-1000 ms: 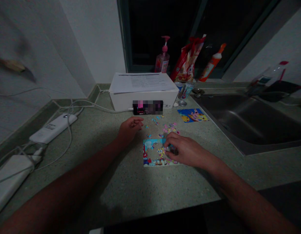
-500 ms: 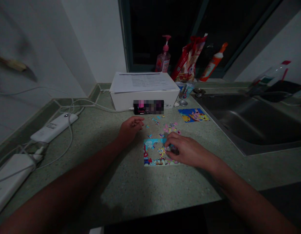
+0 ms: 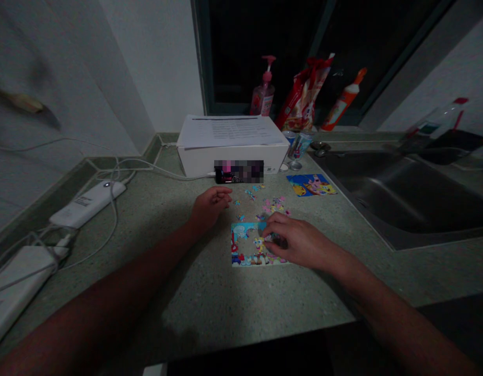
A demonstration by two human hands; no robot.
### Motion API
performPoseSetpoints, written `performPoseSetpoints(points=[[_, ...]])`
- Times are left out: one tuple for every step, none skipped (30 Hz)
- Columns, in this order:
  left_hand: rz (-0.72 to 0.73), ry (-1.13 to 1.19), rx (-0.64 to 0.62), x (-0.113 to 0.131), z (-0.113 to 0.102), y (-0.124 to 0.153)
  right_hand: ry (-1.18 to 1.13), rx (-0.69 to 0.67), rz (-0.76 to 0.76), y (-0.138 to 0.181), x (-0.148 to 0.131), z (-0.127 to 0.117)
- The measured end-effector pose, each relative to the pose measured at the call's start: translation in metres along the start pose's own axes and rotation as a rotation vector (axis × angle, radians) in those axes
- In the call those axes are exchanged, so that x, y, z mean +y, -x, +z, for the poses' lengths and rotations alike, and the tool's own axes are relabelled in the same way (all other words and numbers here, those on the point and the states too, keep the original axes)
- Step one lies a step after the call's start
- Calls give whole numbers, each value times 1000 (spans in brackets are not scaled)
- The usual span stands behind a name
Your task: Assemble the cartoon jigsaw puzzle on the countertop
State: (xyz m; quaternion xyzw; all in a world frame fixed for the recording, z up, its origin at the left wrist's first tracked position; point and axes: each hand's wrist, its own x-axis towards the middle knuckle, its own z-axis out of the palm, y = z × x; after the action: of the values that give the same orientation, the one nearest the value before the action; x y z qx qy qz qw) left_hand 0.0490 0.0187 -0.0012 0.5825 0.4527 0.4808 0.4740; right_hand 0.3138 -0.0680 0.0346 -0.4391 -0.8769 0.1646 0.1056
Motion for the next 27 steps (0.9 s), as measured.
performPoseSetpoints(points=[[2,-1,-2,0,0,0,0,-6,-6,0,0,1],[6,-3,-3,0,0,0,-1,-9,-11,0,0,2],[9,-5,-4,0,0,0,-3,-8,-15,0,0,2],[12,-6,-6,0,0,0,-8,-1,-20,0,1,2],[13,-5,-6,0,0,1,-16,15,-22,0,1,2],[10,-3,-6,0,0,1,-27,39,-23,-1,3,2],[5,-1,-4,0,0,1,-42,70,-19,-1,5,1],[0,3,-2,0,0,1,-56,109,-9,-1,7,-1],[-5,6,0,1,0,1,-66,152,7,-1,10,-3],[-9,9,5,1,0,1,-71,197,29,-1,14,-5],[-11,12,9,1,0,0,-69,243,56,-1,18,-7],[-13,14,13,1,1,0,-59,290,82,-1,22,-9],[-13,16,17,1,1,0,-45,334,110,-1,27,-11],[-12,17,20,1,1,0,-33,375,134,-1,32,-12],[-11,16,22,1,1,0,-24,401,152,-1,37,-13],[-9,14,23,1,1,0,-17,419,165,-1,42,-14],[-7,11,24,1,0,0,-13,430,175,-2,48,-13],[-4,9,26,0,0,0,-12,435,184,-2,54,-13],[-1,7,28,0,0,0,-13,437,194,-3,60,-11],[2,8,30,-1,0,0,-18,440,205,-4,65,-10],[5,10,30,-1,0,0,-29,436,217,-5,71,-7],[8,11,30,-2,0,0,-49,434,232,-7,76,-5],[11,11,29,-2,0,-1,-73,441,256,-9,81,-2],[13,11,28,-2,0,-1,-97,453,276,-11,86,1],[14,12,29,-2,0,-1,-114,473,286,-13,90,4],[14,14,31,-1,0,-1,-126,501,293,-15,94,8],[14,17,34,-1,1,0,-141,534,299,-18,99,10]])
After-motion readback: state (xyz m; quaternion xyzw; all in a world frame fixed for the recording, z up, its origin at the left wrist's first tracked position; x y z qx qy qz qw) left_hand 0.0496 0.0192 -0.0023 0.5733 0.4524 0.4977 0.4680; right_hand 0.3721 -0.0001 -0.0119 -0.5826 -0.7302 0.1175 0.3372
